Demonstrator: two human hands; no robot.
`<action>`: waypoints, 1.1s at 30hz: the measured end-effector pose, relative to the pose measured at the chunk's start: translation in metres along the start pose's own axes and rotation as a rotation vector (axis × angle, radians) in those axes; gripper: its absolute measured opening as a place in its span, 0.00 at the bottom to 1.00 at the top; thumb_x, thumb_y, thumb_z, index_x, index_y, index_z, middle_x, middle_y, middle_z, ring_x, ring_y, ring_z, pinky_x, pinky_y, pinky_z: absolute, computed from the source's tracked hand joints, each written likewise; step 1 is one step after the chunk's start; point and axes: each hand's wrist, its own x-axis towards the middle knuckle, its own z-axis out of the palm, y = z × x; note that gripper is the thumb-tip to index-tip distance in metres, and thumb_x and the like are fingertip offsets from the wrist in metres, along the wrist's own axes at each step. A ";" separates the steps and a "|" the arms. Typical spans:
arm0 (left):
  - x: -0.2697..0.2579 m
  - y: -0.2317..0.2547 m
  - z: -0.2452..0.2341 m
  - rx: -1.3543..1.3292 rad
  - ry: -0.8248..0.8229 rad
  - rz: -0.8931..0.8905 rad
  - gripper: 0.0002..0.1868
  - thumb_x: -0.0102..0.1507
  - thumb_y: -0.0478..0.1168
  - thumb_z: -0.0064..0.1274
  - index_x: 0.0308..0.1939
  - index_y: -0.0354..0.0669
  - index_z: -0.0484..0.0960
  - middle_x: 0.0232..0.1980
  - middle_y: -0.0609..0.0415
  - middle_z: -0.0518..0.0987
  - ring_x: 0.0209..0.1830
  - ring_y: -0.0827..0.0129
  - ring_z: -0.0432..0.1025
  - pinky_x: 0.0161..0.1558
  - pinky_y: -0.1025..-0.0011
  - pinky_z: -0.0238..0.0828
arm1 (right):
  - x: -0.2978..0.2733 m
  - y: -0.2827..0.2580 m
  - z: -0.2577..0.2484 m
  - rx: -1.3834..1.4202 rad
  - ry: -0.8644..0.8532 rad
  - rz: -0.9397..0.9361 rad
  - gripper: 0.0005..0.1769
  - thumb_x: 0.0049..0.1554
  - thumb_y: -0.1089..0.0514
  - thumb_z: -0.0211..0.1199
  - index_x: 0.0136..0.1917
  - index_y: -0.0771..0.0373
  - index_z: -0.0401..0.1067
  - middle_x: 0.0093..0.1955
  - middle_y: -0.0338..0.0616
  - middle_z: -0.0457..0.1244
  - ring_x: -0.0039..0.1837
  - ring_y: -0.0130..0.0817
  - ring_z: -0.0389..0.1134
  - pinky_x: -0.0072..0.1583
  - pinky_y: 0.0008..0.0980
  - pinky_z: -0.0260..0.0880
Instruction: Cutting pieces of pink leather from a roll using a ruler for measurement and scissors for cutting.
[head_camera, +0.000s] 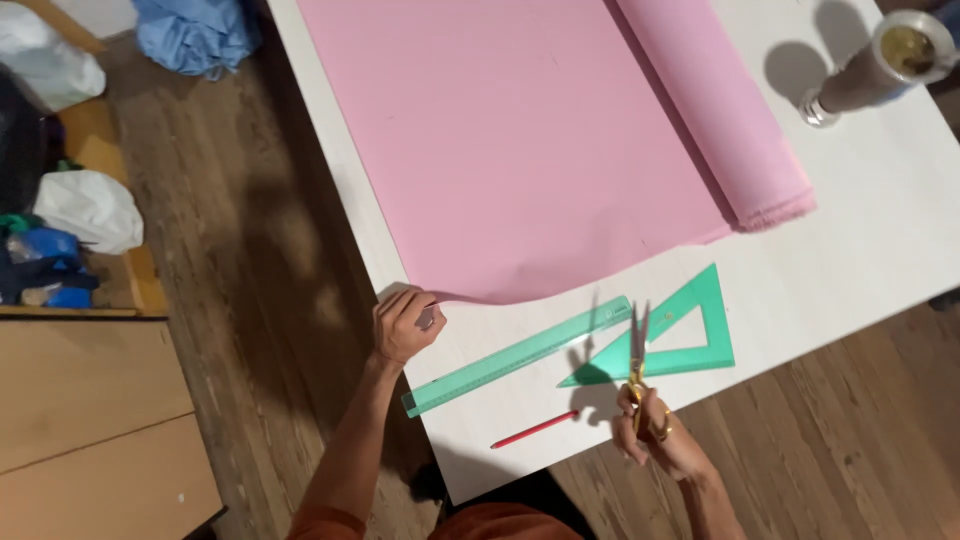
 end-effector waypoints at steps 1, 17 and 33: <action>0.005 0.003 -0.001 0.013 0.005 -0.005 0.05 0.54 0.32 0.61 0.32 0.40 0.82 0.32 0.52 0.81 0.32 0.62 0.79 0.40 0.65 0.79 | 0.007 -0.017 -0.004 -0.004 -0.014 0.003 0.37 0.62 0.21 0.41 0.45 0.58 0.56 0.20 0.40 0.57 0.23 0.27 0.55 0.29 0.28 0.54; -0.006 0.081 -0.022 -0.014 0.055 -0.417 0.07 0.55 0.25 0.53 0.35 0.37 0.79 0.44 0.48 0.82 0.50 0.56 0.80 0.52 0.63 0.79 | 0.070 -0.119 -0.074 -0.158 0.054 0.558 0.41 0.53 0.15 0.38 0.45 0.55 0.58 0.21 0.33 0.50 0.24 0.22 0.49 0.25 0.21 0.37; 0.105 0.215 0.246 0.087 -0.230 -0.261 0.12 0.60 0.40 0.63 0.46 0.45 0.86 0.52 0.58 0.78 0.56 0.65 0.70 0.59 0.61 0.65 | 0.105 -0.131 -0.151 -0.228 -0.257 0.576 0.40 0.53 0.15 0.37 0.48 0.53 0.58 0.24 0.32 0.51 0.23 0.18 0.43 0.23 0.20 0.37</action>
